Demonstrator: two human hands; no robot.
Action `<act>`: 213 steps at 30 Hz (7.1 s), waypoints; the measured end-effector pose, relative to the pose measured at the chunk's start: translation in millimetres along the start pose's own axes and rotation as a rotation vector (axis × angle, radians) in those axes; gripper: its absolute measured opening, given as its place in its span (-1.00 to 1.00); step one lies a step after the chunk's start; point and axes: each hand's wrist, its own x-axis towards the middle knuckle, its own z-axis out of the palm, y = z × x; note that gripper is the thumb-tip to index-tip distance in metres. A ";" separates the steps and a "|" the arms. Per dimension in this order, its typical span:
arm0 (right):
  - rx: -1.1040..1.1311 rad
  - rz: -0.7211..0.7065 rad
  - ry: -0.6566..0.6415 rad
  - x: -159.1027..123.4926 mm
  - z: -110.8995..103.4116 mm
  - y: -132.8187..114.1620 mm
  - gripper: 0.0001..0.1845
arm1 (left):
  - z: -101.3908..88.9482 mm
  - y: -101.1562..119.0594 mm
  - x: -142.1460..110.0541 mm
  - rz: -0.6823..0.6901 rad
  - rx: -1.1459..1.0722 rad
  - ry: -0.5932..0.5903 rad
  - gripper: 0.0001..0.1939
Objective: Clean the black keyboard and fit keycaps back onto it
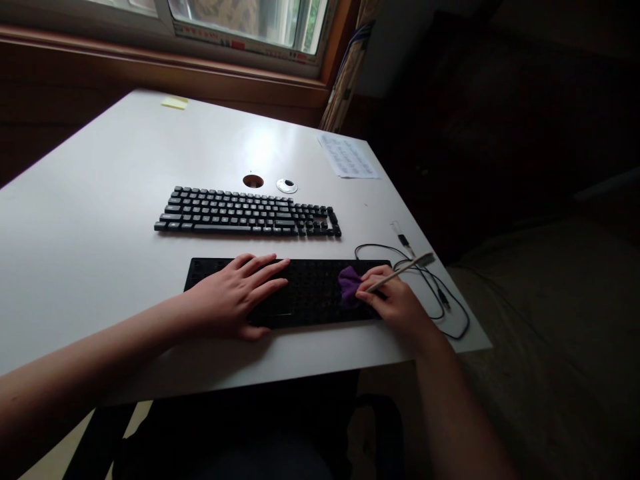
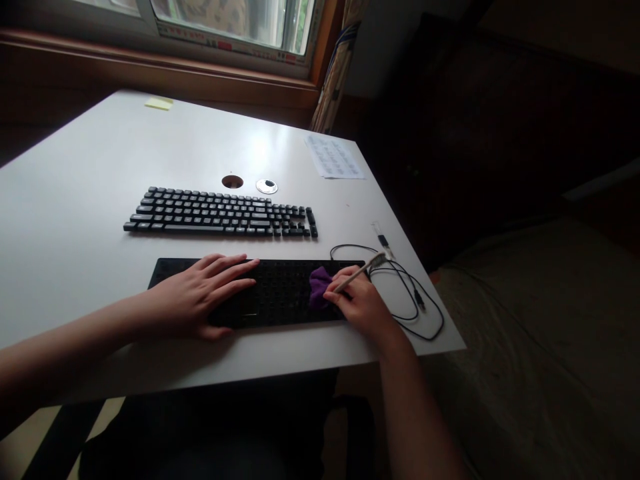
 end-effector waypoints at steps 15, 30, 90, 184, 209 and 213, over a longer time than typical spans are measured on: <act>0.111 -0.119 -0.079 27.6 45.8 -46.2 -0.93 | -0.7 -1.6 -1.3 0.007 -0.001 0.016 -0.20; 0.017 -0.019 0.056 -1.1 15.0 -11.9 -0.89 | 1.1 -1.9 -0.1 0.001 0.018 -0.018 -0.18; -0.026 0.102 0.158 -15.6 1.1 -10.2 -0.79 | 1.7 -3.5 -2.1 0.010 0.014 -0.010 -0.19; 0.005 0.271 0.009 16.3 12.4 -18.9 -0.78 | 1.9 -3.5 -1.2 0.003 0.008 -0.003 -0.20; -0.157 0.223 0.160 -56.8 -31.6 33.4 -0.75 | 5.4 -7.0 -3.1 0.020 0.013 0.017 -0.19; -0.123 0.292 0.223 -58.8 -29.1 37.4 -0.71 | 4.5 -6.8 -2.7 0.024 0.015 0.017 -0.19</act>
